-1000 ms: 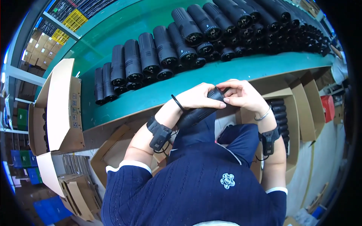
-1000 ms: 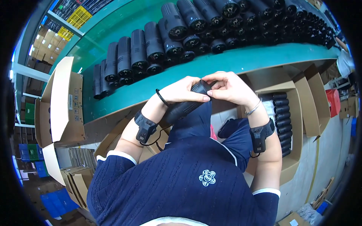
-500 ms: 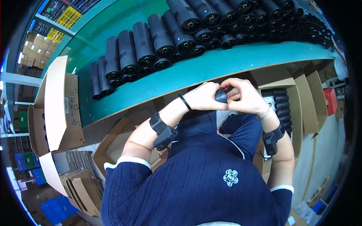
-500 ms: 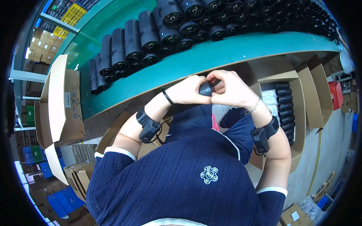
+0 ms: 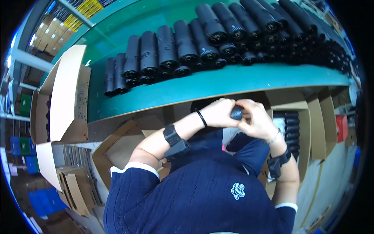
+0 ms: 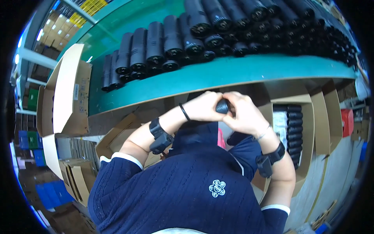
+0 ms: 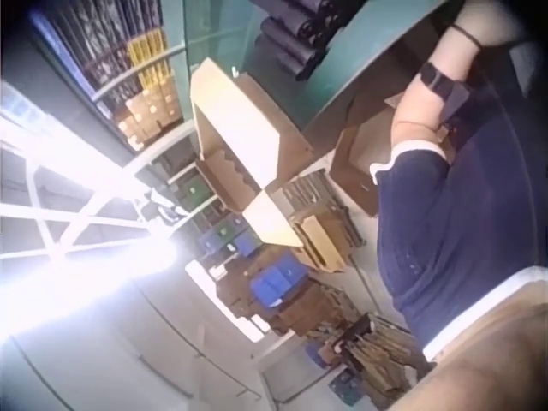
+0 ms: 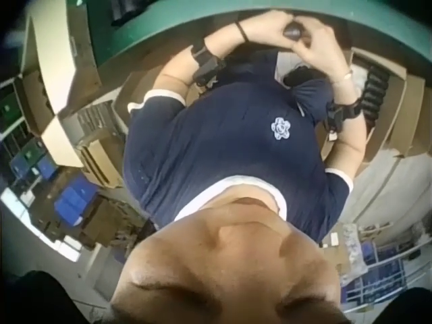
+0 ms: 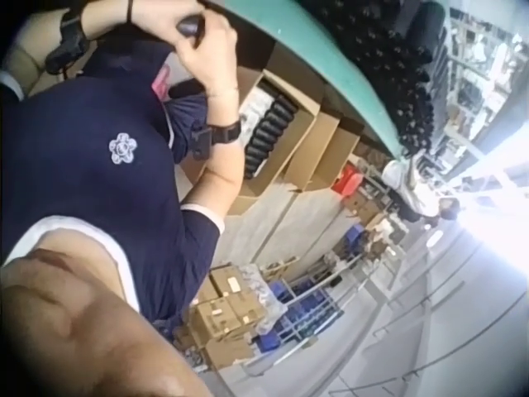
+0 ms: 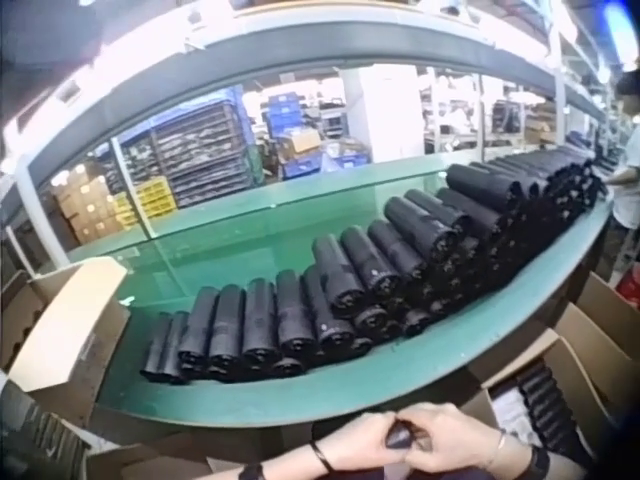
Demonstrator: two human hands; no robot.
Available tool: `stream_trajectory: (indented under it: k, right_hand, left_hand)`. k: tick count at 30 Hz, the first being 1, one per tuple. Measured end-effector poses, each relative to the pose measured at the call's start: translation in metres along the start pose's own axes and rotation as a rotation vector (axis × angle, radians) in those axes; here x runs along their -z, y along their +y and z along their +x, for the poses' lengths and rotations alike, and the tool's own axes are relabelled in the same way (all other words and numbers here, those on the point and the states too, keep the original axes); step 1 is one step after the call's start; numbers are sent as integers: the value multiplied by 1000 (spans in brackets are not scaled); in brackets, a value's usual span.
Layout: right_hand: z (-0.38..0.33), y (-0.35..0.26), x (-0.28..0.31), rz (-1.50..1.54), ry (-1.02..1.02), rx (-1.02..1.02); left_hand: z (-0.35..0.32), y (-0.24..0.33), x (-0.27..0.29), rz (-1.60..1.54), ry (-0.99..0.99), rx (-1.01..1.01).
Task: The person picks up a black cylinder from the table, takes a cap from a box, and presses it onto the cylinder by hand. They then place the assembled cylinder into a different box and repeat the process.
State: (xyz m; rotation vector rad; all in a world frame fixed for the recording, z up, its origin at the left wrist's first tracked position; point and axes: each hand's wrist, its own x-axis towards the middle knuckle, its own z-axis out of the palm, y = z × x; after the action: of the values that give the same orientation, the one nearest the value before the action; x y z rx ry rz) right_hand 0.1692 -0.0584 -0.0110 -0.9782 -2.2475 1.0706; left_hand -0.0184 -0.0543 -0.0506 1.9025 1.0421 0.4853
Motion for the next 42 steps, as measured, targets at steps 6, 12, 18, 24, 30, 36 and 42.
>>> stream_trajectory:
  k: [6,12,18,24,30,36,42]
  right_hand:
    - [-2,-2,-1,-228,124,46]
    - [9,-15,39,-49,149,-52]
    - [42,-84,116,286,109,-133]
    - [123,-208,135,109,-283,210]
    - [190,-348,114,-66,-575,702]
    - [305,-492,-3,60,-648,857]
    - [456,-572,-237,-217,-808,931]
  left_hand:
    - [-6,4,-1,22,54,-33]
    - [3,9,14,-221,115,-51]
    - [-25,59,87,-328,229,71]
    - [-128,127,119,-299,603,261]
    - [-254,162,139,-392,1128,265]
    - [-380,154,175,-529,1617,189]
    - [-476,96,198,-768,1626,76]
